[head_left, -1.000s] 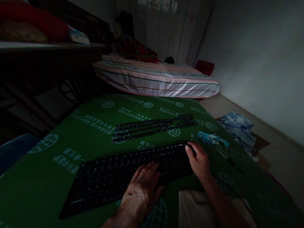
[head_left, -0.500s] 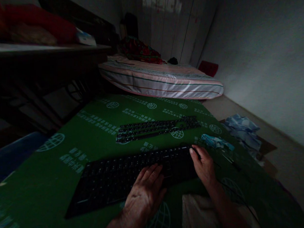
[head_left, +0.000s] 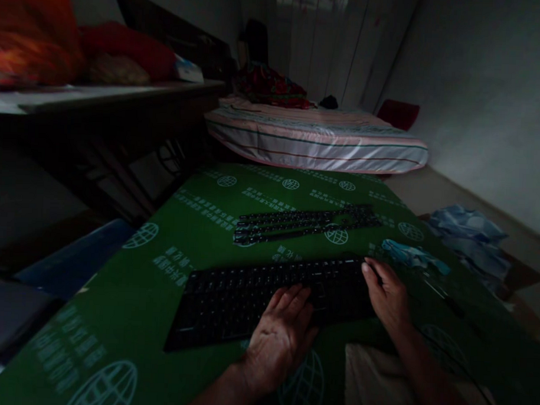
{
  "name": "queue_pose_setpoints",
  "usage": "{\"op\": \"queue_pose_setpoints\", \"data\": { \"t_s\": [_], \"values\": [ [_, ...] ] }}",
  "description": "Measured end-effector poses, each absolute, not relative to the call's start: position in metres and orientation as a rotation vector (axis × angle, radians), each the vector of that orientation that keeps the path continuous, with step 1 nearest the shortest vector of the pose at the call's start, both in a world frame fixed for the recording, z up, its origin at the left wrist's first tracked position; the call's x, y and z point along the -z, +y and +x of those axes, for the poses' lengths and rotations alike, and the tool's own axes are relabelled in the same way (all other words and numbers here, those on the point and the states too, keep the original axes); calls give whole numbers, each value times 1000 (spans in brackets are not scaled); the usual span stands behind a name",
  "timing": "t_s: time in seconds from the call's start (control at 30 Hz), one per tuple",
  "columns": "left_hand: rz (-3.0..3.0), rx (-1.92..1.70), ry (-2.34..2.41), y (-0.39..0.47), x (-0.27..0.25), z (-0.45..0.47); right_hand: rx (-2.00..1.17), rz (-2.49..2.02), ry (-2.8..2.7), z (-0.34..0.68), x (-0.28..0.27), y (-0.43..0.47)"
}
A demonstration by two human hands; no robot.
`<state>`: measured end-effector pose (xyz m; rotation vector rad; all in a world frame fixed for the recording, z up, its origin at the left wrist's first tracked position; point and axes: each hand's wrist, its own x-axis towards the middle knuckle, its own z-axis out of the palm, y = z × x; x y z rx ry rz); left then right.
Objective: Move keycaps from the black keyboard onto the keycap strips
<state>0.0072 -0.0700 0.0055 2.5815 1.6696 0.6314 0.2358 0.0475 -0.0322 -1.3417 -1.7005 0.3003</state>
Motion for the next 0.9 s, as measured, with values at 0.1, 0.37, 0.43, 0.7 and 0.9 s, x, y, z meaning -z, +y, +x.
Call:
{"op": "queue_pose_setpoints", "data": {
  "t_s": [0.1, 0.37, 0.43, 0.7, 0.9],
  "values": [
    [2546, -601, 1680, -72, -6, 9, -304, -1356, -1692, 238, 34, 47],
    [2532, -594, 1678, -74, -4, 10, -291, -1366, -1687, 238, 32, 45],
    [2526, -593, 1672, -74, -4, 10, -300, -1377, -1687, 238, 32, 45],
    [2560, -626, 1659, -72, -5, 8, -361, -1394, -1654, 236, 28, 46],
    [2609, -641, 1708, -70, -1, 7, -430, -1405, -1598, 235, 26, 47]
  ]
}}
